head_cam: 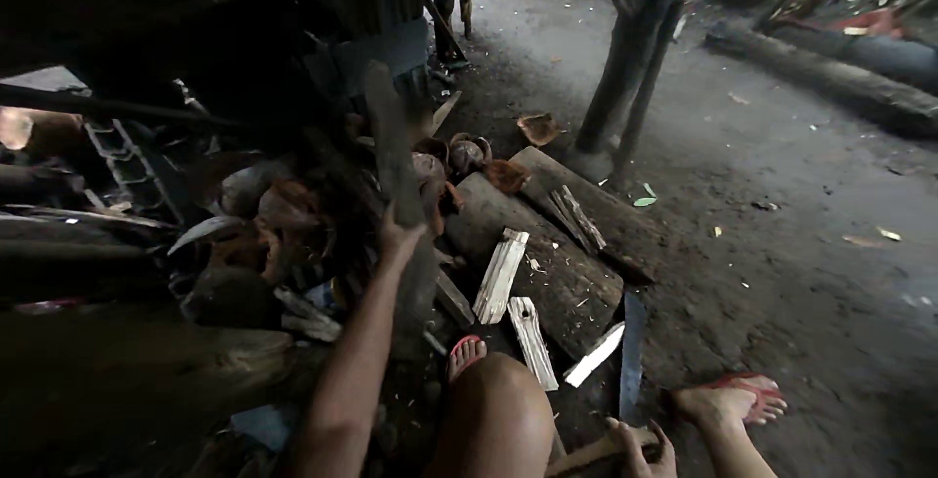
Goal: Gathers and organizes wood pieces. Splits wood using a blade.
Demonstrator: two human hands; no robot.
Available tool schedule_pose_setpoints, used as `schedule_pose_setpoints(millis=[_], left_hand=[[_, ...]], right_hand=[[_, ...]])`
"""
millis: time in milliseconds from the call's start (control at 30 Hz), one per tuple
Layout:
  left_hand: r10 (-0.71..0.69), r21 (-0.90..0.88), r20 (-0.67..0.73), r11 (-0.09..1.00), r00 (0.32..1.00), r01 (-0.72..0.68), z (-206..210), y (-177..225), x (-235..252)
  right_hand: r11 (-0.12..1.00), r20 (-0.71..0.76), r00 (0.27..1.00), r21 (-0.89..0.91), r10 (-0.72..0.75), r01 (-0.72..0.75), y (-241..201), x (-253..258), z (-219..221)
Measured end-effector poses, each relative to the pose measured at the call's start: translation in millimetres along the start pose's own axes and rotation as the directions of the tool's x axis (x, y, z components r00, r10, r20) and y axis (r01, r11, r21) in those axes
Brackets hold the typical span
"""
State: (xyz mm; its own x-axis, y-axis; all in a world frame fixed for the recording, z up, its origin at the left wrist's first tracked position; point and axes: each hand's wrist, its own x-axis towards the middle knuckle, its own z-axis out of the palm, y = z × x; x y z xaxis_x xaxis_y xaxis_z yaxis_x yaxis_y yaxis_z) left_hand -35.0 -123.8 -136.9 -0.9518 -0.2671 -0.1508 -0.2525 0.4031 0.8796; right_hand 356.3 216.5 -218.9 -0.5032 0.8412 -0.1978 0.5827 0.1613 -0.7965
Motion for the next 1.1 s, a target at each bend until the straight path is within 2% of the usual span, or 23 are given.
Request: schedule_pose_setpoints(millis=[33, 67, 100, 133, 167, 200, 233, 300, 367, 433, 533, 600, 633, 733, 867, 1000, 1100], left_hand=[[0.032, 0.049, 0.038, 0.998, 0.999, -0.033, -8, 23, 29], [0.075, 0.114, 0.072, 0.990, 0.995, -0.083, -17, 44, 61], [0.134, 0.182, 0.106, 0.972, 0.985, -0.151, -27, 62, 96], [0.190, 0.249, 0.120, 0.944, 0.974, -0.215, -38, 80, 129], [0.239, 0.282, 0.112, 0.923, 0.964, -0.262, -48, 100, 153], [0.273, 0.274, 0.087, 0.918, 0.958, -0.287, -57, 122, 166], [0.299, 0.253, 0.060, 0.918, 0.952, -0.304, -64, 142, 168], [0.336, 0.228, -0.010, 0.918, 0.942, -0.325, -63, 160, 152], [0.336, 0.177, -0.086, 0.931, 0.938, -0.318, -46, 139, 126], [0.254, 0.114, -0.155, 0.965, 0.955, -0.238, -20, 82, 96], [-0.071, -0.053, -0.252, 0.997, 0.965, 0.060, 29, -36, 47], [-0.283, -0.076, -0.260, 0.959, 0.923, 0.273, 58, -100, 28], [-0.368, -0.105, -0.239, 0.930, 0.899, 0.353, 68, -117, 20], [-0.482, -0.085, -0.183, 0.876, 0.857, 0.475, 82, -133, 11], [-0.499, -0.076, -0.120, 0.867, 0.858, 0.493, 91, -138, 28], [-0.521, -0.144, -0.101, 0.851, 0.848, 0.506, 98, -144, 41], [-0.555, -0.175, -0.094, 0.827, 0.827, 0.535, 97, -147, 47]], right_hand=[[1.000, -0.051, 0.999, -0.006, -0.001, 0.001, -8, -5, -3], [0.990, -0.041, 0.990, -0.024, 0.135, -0.136, -42, -13, -12], [0.894, 0.120, 0.887, -0.086, 0.447, -0.439, -98, -12, -32], [0.823, 0.136, 0.812, -0.097, 0.568, -0.560, -123, -10, -36], [0.863, 0.114, 0.856, -0.078, 0.505, -0.499, -113, -12, -33], [0.943, 0.053, 0.942, -0.037, 0.331, -0.329, -77, -12, -22], [0.981, 0.024, 0.981, -0.018, 0.194, -0.194, -43, -7, -13], [0.993, 0.028, 0.993, 0.005, 0.117, -0.117, -1, 6, -3], [0.997, 0.044, 0.996, 0.013, 0.079, -0.080, 21, 16, 5], [0.999, 0.062, 0.997, -0.012, 0.047, -0.047, 26, 20, 8], [0.999, 0.062, 0.997, -0.037, 0.034, -0.032, 25, 20, 7], [0.998, 0.054, 0.997, -0.032, 0.061, -0.059, 17, 19, 3], [0.997, 0.050, 0.995, -0.024, 0.081, -0.080, 10, 16, -1], [0.990, 0.051, 0.988, -0.005, 0.143, -0.143, -4, 4, -10], [0.979, 0.082, 0.977, 0.014, 0.199, -0.201, -20, -1, -11], [0.987, 0.066, 0.985, -0.048, 0.159, -0.156, 15, 7, -3], [0.987, 0.080, 0.985, -0.065, 0.155, -0.150, 18, 11, 1]])
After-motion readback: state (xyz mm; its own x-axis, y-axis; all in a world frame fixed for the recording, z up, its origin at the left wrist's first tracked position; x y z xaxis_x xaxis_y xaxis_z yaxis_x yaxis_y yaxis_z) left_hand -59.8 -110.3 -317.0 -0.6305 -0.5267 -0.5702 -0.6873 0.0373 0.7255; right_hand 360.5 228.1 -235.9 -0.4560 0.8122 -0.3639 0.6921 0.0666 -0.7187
